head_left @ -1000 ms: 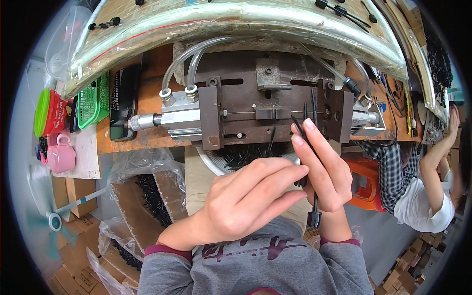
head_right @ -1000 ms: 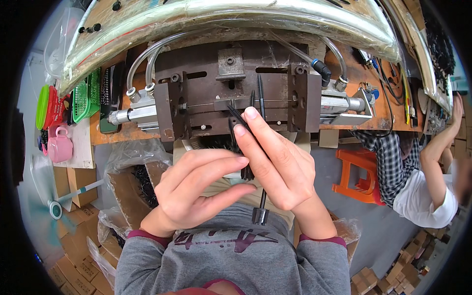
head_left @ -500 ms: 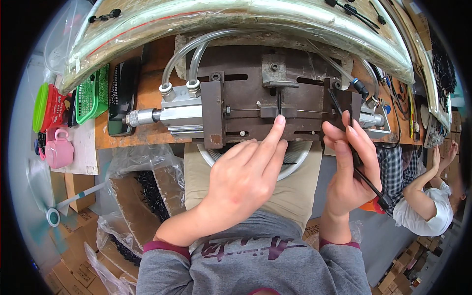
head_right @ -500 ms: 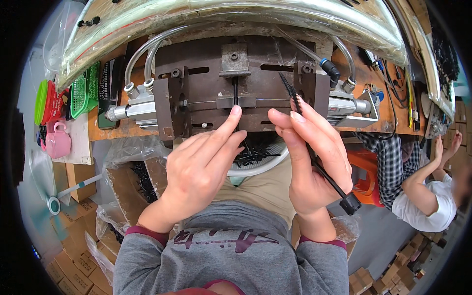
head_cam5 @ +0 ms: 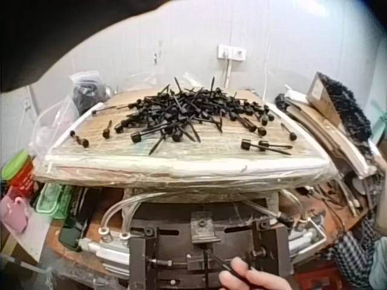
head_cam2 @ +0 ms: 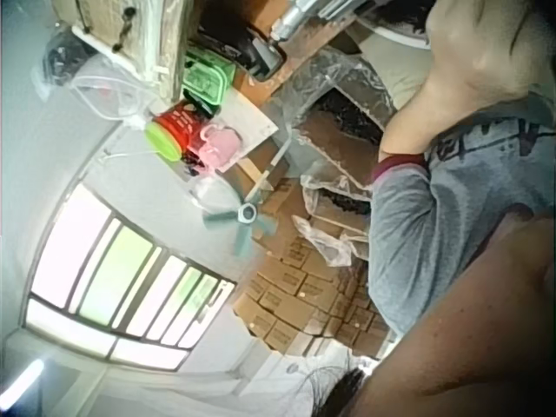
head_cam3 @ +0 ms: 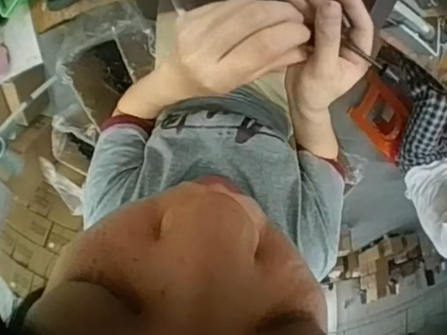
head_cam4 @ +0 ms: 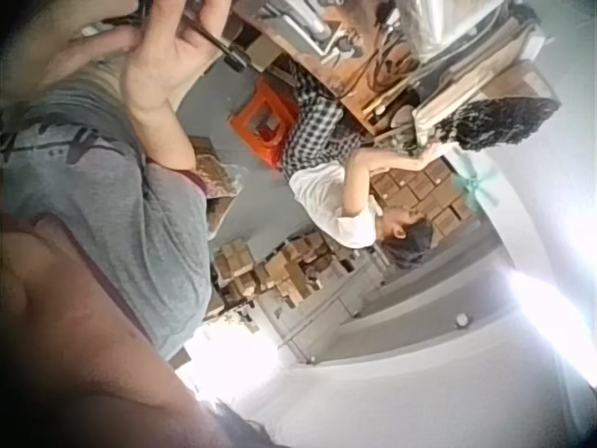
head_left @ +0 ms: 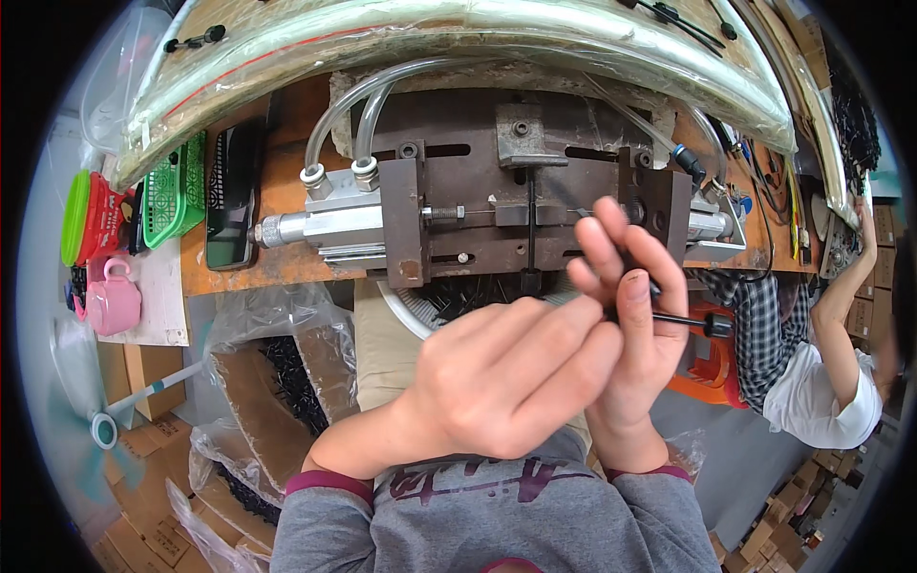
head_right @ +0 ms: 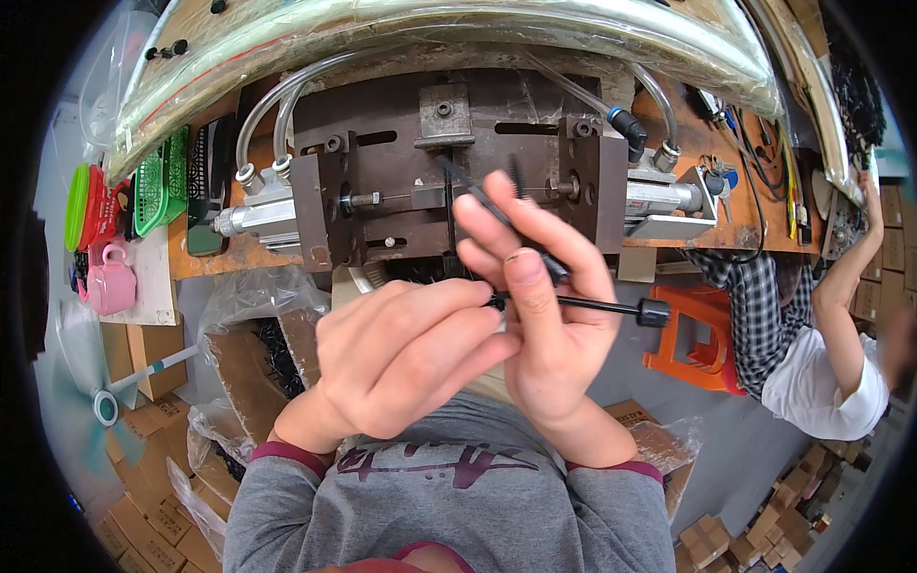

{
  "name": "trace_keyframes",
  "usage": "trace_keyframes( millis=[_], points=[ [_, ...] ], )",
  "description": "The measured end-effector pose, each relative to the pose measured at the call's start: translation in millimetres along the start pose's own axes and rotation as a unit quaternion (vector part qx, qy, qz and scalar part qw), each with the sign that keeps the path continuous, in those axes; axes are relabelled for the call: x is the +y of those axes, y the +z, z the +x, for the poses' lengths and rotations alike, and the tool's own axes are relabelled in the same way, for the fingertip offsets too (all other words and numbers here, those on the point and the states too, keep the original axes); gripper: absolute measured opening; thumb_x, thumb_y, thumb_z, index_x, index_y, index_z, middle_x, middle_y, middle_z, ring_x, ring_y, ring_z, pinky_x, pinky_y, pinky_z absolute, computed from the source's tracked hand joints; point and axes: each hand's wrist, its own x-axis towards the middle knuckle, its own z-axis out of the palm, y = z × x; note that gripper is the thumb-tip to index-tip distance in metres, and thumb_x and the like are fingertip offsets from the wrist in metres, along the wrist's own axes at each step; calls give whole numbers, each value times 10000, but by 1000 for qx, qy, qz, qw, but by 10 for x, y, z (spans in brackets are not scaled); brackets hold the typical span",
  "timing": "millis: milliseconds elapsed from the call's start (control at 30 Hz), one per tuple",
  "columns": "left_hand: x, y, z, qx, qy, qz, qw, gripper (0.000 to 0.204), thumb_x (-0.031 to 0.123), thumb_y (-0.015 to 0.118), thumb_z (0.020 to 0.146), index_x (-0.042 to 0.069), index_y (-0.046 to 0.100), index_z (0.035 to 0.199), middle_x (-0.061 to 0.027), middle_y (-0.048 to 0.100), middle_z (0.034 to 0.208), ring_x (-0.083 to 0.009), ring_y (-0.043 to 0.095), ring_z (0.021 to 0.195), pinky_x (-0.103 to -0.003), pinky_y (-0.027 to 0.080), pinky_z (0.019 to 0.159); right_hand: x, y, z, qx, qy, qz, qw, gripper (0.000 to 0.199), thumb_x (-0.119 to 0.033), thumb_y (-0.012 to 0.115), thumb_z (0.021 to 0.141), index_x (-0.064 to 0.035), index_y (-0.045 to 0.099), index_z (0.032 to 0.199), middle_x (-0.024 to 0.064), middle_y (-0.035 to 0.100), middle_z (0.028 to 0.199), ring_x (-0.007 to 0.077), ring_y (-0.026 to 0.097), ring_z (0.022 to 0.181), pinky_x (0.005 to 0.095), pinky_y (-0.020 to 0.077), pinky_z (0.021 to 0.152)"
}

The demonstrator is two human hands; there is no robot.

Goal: Insert black plastic cable tie components into a pneumatic machine for processing and bundling.

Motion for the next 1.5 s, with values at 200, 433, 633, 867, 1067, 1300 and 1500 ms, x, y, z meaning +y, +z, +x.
trace_keyframes(
  millis=[200,433,633,867,1067,1300,1500],
  points=[
    [-45,25,-43,-7,-48,-101,994,430,30,843,681,13,677,1078,-100,703,941,-222,697,710,-302,559,570,35,24,-7,-39,-1,-10,999,369,-116,455,1051,78,442,1365,285,484,1414,388,562,1251,386,540,993],
    [-84,19,-95,-5,-52,-74,996,445,7,853,655,12,678,1063,-107,702,943,-238,705,788,-317,579,648,-4,-6,72,-51,18,-47,997,356,-128,454,1054,74,473,1346,273,537,1366,371,587,1224,385,548,970],
    [-39,66,-126,16,-101,-101,990,436,-13,855,648,7,688,1051,-112,702,944,-237,705,793,-313,579,648,38,26,42,-53,28,-31,998,372,-127,452,1055,73,451,1368,264,537,1368,376,590,1220,381,546,975],
    [15,-108,-121,-40,-145,-144,978,426,0,850,638,5,729,1046,-116,697,961,-236,701,823,-312,567,685,-111,-45,142,-25,13,-101,995,406,-182,397,1074,83,437,1378,275,560,1326,380,635,1147,405,596,890],
    [-75,-97,-126,-93,-115,51,988,362,28,792,675,-1,725,1029,-172,676,1191,-281,696,901,-362,557,802,-213,-72,176,52,-73,-237,967,486,-280,333,1089,78,393,1412,310,572,1290,344,710,984,346,618,763],
    [-171,-3,-92,-139,-73,153,976,278,58,765,710,0,713,977,-156,663,1251,-229,698,811,-325,562,732,-272,-201,56,33,-70,-262,962,499,-335,340,1089,77,460,1344,283,659,1156,86,574,502,172,430,479],
    [-141,-27,-96,-140,-93,147,975,299,77,792,703,7,714,983,-127,688,1198,-213,692,750,-304,550,678,-219,-204,7,42,-51,-267,961,464,-303,384,1083,79,489,1323,266,670,1172,-27,350,446,140,263,438]
  ],
)
